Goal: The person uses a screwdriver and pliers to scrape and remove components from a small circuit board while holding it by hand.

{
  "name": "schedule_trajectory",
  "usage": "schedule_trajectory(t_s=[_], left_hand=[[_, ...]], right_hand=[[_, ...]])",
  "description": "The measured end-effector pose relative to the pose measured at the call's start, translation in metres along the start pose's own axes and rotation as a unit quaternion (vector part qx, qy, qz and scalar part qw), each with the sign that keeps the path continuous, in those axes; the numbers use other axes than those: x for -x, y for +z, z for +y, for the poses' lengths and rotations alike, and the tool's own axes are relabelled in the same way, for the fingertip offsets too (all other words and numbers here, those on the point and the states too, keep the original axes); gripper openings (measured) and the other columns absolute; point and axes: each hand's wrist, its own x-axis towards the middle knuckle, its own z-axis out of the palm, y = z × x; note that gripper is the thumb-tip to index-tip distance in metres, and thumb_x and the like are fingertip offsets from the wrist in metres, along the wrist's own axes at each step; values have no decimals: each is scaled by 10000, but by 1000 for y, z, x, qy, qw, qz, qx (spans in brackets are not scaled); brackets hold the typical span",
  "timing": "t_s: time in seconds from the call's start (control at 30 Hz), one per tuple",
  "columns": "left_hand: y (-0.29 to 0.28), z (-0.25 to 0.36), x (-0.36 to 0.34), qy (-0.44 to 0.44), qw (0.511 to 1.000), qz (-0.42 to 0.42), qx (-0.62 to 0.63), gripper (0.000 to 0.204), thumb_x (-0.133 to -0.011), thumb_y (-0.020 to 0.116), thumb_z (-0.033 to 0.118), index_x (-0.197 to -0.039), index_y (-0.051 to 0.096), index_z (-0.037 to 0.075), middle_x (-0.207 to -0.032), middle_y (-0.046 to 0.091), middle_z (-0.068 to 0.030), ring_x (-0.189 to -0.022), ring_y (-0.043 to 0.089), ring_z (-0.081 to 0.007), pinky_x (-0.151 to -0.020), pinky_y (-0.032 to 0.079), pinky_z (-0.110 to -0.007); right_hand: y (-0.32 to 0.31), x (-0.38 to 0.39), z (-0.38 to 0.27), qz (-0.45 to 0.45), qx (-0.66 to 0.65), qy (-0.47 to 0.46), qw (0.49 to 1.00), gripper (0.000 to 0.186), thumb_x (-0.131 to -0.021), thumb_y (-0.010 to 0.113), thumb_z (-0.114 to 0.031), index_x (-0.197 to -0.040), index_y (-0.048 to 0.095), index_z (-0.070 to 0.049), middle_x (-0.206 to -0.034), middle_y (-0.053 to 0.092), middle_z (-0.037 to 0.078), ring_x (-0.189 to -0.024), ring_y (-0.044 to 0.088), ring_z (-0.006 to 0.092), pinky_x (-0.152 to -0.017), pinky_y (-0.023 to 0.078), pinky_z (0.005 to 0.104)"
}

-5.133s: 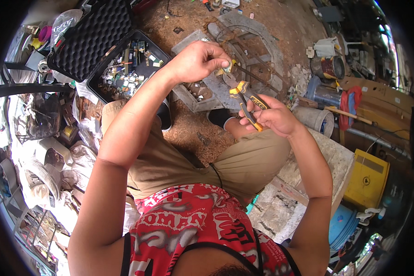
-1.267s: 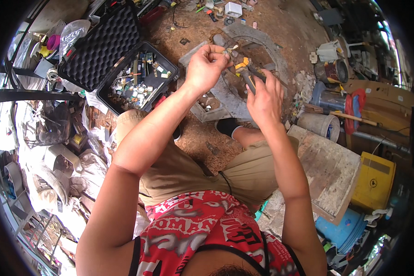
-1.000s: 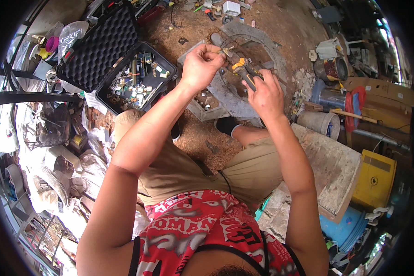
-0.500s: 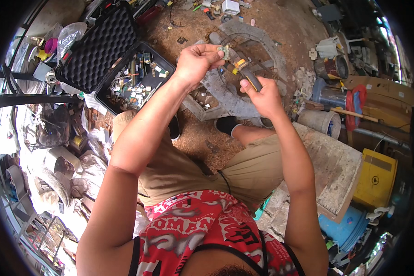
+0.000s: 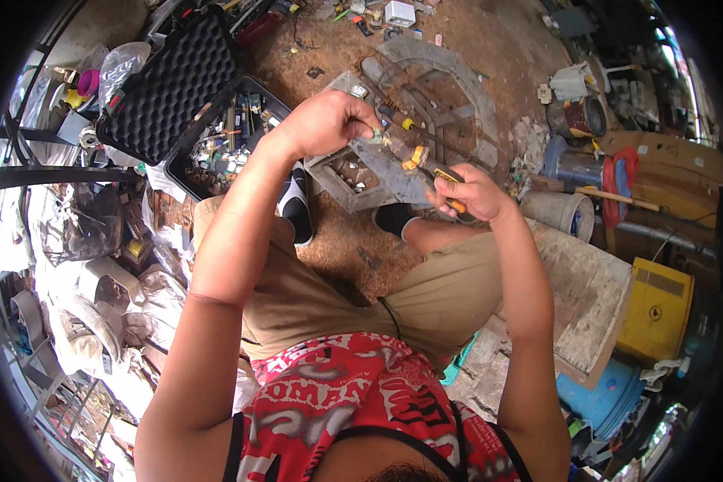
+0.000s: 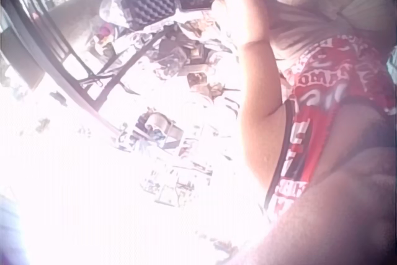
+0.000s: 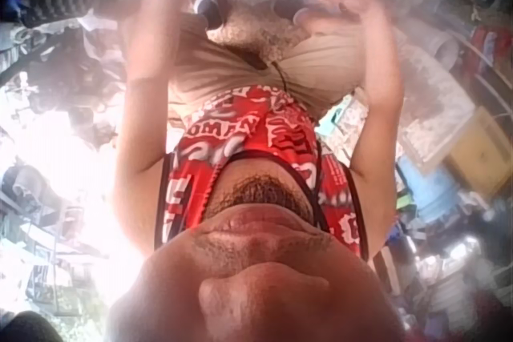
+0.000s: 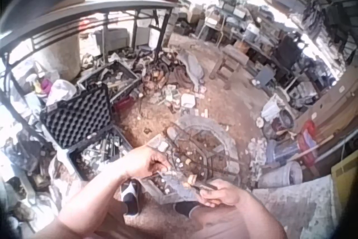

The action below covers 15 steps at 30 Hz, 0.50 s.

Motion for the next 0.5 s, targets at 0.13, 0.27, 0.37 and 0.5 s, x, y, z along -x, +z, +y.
schedule_trajectory(t_s=[0.13, 0.27, 0.37, 0.5], left_hand=[[14, 6, 2, -60, 986, -83, -130, 191, -764, 709, 81, -955, 725, 83, -876, 704, -123, -848, 668, -319, -765, 529, -392], [13, -1, 6, -81, 981, -77, -161, 157, -774, 708, 71, -929, 729, 72, -899, 713, -122, -831, 687, -290, -750, 534, -378], [2, 4, 5, -73, 997, 12, -32, 143, -802, 711, 80, -944, 725, 67, -883, 717, -120, -808, 698, -257, -747, 537, -359], [-1, -3, -2, -126, 970, 144, -148, 249, -837, 706, 138, -1080, 691, 87, -864, 709, -135, -776, 696, -270, -713, 532, -349]], right_hand=[[20, 11, -39, 132, 399, 56, 906, 337, -891, 656, -312, -797, 641, 11, -720, 626, 139, -634, 593, 284, -598, 467, 372], [8, 23, -39, 321, 545, -28, 774, 361, -867, 689, -335, -844, 644, 22, -767, 592, 186, -692, 575, 371, -641, 449, 429], [-10, 31, -34, 416, 454, -44, 787, 382, -880, 685, -371, -850, 662, 10, -735, 615, 145, -665, 599, 276, -629, 454, 389], [-16, 25, -13, 491, 293, -104, 814, 388, -883, 689, -389, -851, 690, -3, -680, 633, 66, -630, 574, 171, -613, 453, 348]])
